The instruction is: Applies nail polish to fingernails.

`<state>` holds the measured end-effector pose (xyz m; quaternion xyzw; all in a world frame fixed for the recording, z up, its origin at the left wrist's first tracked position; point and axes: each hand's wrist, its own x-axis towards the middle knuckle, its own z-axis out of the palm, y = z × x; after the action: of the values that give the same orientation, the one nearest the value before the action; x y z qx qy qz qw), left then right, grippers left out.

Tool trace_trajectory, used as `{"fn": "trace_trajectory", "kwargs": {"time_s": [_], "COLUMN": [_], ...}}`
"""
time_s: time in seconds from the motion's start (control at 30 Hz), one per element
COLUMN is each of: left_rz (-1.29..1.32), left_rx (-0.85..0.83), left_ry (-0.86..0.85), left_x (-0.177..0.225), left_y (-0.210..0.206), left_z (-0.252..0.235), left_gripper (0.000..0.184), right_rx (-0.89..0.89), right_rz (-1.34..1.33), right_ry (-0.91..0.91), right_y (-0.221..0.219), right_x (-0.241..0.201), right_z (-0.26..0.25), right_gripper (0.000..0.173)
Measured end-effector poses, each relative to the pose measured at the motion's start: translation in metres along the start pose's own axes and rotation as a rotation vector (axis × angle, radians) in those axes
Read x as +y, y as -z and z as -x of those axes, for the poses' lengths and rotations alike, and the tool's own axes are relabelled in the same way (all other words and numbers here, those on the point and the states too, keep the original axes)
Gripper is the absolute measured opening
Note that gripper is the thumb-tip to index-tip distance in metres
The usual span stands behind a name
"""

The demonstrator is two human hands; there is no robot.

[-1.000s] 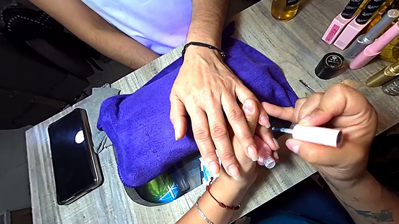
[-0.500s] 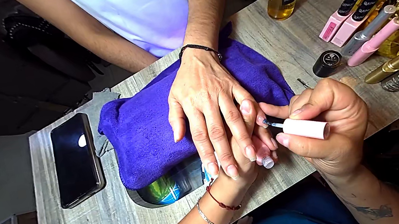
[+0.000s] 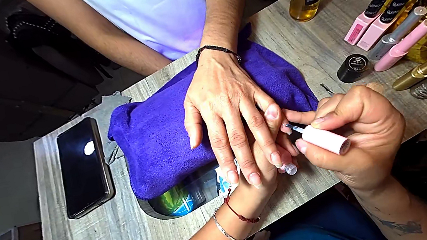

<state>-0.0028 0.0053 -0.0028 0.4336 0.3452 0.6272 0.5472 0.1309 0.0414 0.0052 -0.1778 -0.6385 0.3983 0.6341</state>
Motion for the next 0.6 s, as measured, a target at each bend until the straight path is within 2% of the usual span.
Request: {"fn": "trace_trajectory", "kwargs": {"time_s": [0.27,0.47,0.6], "left_rz": [-0.089,-0.061,-0.067], "left_rx": [0.046,0.029,0.036], "left_ry": [0.043,0.036,0.037], "left_x": [0.0048,0.0045,0.0039], "left_y": [-0.0026,-0.0023,-0.002], "left_z": [0.0009,0.0011,0.0015], "left_gripper": [0.037,0.037,0.035], "right_rx": [-0.034,-0.066,-0.032], "right_rz": [0.077,0.103,0.066], "right_ry": [0.036,0.045,0.049], "right_y": [0.0001,0.0029,0.0016], "right_x": [0.0012,-0.0008,-0.0006], "right_z": [0.0025,0.0059,0.0036], "right_gripper": [0.026,0.024,0.026]}}
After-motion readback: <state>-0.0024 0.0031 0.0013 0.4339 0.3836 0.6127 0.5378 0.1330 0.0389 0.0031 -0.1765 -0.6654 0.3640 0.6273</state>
